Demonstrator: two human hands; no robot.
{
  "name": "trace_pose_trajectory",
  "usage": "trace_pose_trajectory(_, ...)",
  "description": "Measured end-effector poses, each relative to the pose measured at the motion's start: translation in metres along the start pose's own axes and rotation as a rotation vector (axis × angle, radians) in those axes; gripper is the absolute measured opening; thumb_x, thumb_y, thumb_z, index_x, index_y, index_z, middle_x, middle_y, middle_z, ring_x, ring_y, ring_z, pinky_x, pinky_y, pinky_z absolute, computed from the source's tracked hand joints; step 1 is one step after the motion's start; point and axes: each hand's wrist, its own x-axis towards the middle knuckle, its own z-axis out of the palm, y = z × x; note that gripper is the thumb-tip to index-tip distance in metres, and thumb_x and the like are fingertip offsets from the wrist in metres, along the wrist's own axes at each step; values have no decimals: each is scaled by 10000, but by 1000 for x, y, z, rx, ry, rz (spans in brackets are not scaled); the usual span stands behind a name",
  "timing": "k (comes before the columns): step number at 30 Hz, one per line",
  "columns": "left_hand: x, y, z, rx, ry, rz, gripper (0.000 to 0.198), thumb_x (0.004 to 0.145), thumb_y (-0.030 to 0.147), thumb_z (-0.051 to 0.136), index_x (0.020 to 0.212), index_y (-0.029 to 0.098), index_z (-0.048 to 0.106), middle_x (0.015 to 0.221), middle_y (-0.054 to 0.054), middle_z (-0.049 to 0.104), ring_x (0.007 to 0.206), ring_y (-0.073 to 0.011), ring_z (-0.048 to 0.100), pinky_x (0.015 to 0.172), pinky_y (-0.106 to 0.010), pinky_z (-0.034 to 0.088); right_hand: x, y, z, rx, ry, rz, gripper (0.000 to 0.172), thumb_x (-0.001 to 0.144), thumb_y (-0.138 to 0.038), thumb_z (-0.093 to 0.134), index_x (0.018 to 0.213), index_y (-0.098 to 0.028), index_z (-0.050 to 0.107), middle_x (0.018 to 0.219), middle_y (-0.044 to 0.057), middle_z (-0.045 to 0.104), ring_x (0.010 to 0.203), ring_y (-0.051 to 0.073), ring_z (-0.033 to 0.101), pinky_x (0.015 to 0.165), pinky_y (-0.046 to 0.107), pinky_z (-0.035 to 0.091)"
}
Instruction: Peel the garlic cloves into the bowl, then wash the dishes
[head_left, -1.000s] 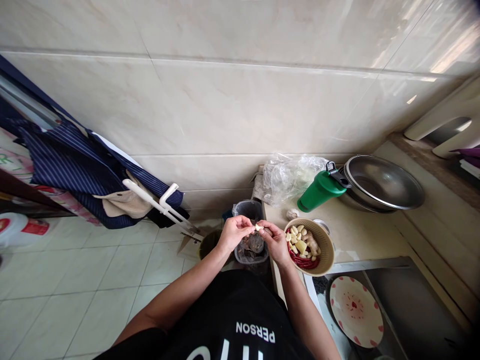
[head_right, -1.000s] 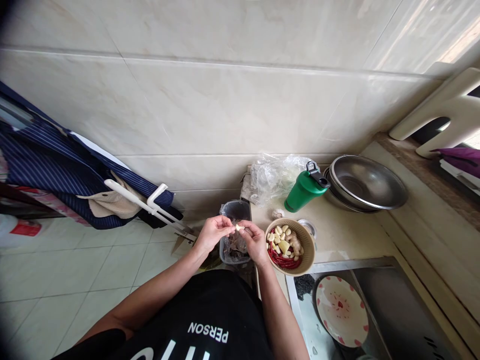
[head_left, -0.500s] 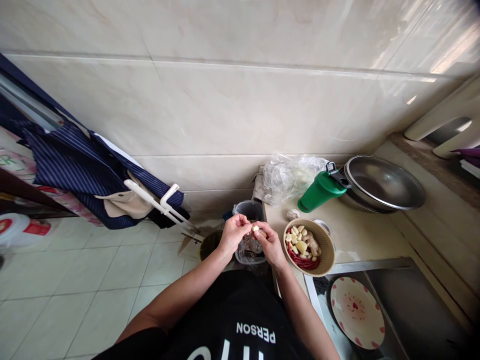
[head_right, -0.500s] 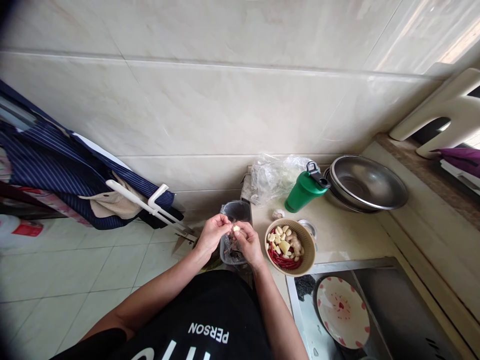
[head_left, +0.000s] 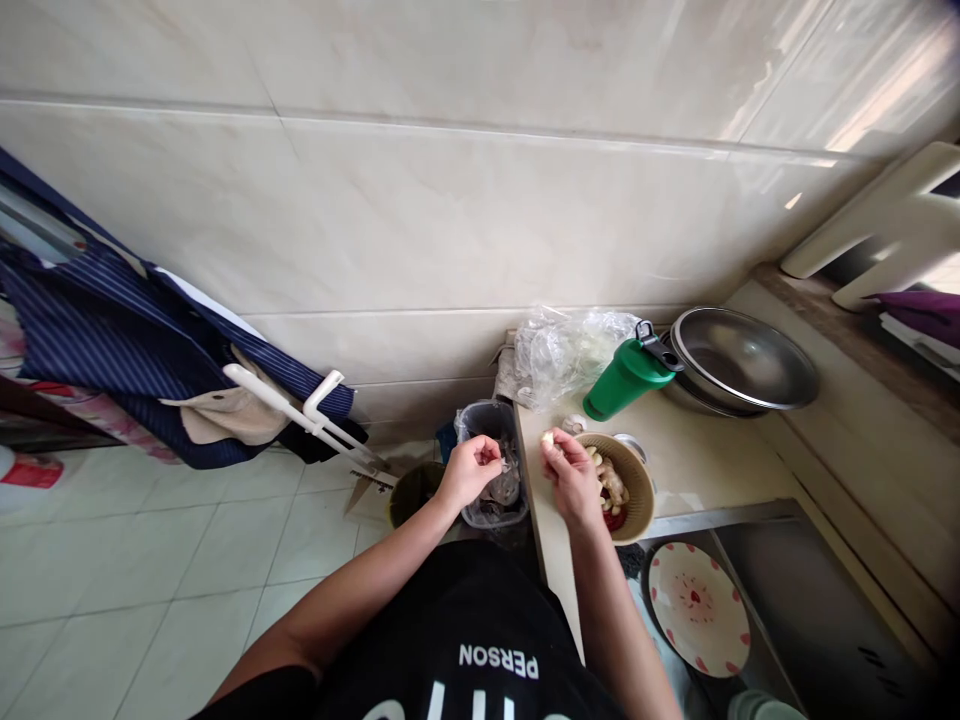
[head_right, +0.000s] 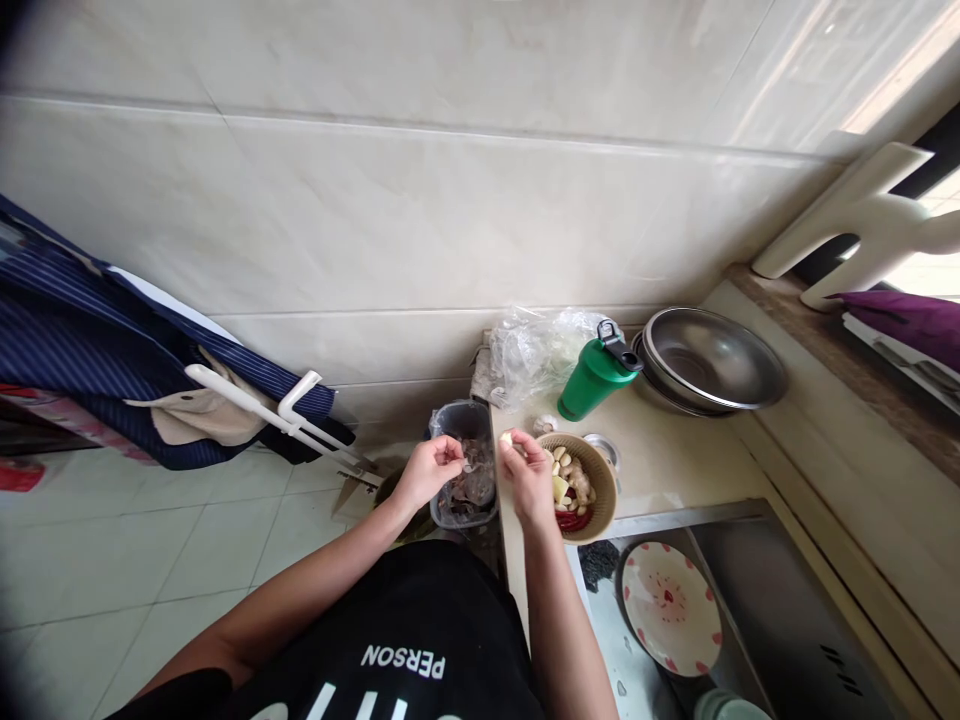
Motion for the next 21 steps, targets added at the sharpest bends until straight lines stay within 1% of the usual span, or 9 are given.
trace_pose_trajectory(2,1,-8,-2,128,-21,54,19,658,179,619,671,165,616,633,4,615,566,-114,543,557,-212,407,4,-15,-28,-296,137,-107,310,679,-397,670,907,-187,648,719,22,609,582,135,499,543,259,380)
trace_pose_trajectory(4,4,-17,-4,227,-26,98,34,684,179,607,669,177,638,629,1,633,576,-130,561,573,-225,417,8,-25,-56,-646,216,-204,248,684,-371,644,846,-186,677,788,57,645,673,183,547,641,310,415)
trace_pose_trajectory(7,9,-30,-6,343,-61,167,128,698,112,568,706,193,666,665,-6,662,619,-155,599,633,-258,447,10,-31,-84,-1042,231,-174,168,685,-306,601,783,-203,688,834,72,650,753,225,568,741,371,412)
trace_pose_trajectory(9,12,-34,-6,408,-109,219,242,686,44,531,784,201,686,785,-27,691,723,-178,628,728,-293,464,8,-32,-90,-1107,275,-144,215,675,-291,594,852,-199,675,858,80,639,785,239,570,771,395,412)
trace_pose_trajectory(12,14,-33,-6,476,-148,275,335,676,4,515,867,209,696,923,-55,693,863,-205,624,846,-335,439,3,-36,-77,-866,293,-191,294,690,-290,578,966,-192,606,911,80,623,834,234,572,792,389,429)
trace_pose_trajectory(14,15,-30,-5,509,-143,295,271,696,37,542,826,213,701,847,-56,695,816,-212,620,825,-346,434,-1,-40,-59,-530,113,-175,271,724,-283,562,984,-209,551,915,61,625,830,209,582,772,357,454)
trace_pose_trajectory(17,15,-24,-3,543,-104,314,121,686,111,626,707,215,685,651,-28,651,665,-196,582,751,-335,421,-5,-38,-26,-72,-225,-41,212,754,-293,596,935,-232,503,889,26,627,823,177,604,740,309,475)
trace_pose_trajectory(19,15,-20,-4,535,-70,315,69,650,145,684,659,211,667,599,-13,621,624,-182,549,734,-323,405,-6,-27,-7,83,-374,102,240,739,-326,645,896,-227,493,851,14,622,743,154,611,623,260,471)
trace_pose_trajectory(21,14,-18,-5,502,-36,309,55,648,164,696,658,208,665,605,-14,613,624,-172,532,716,-306,396,-5,-8,7,155,-456,232,298,708,-362,686,882,-217,494,799,6,620,579,107,561,453,193,374)
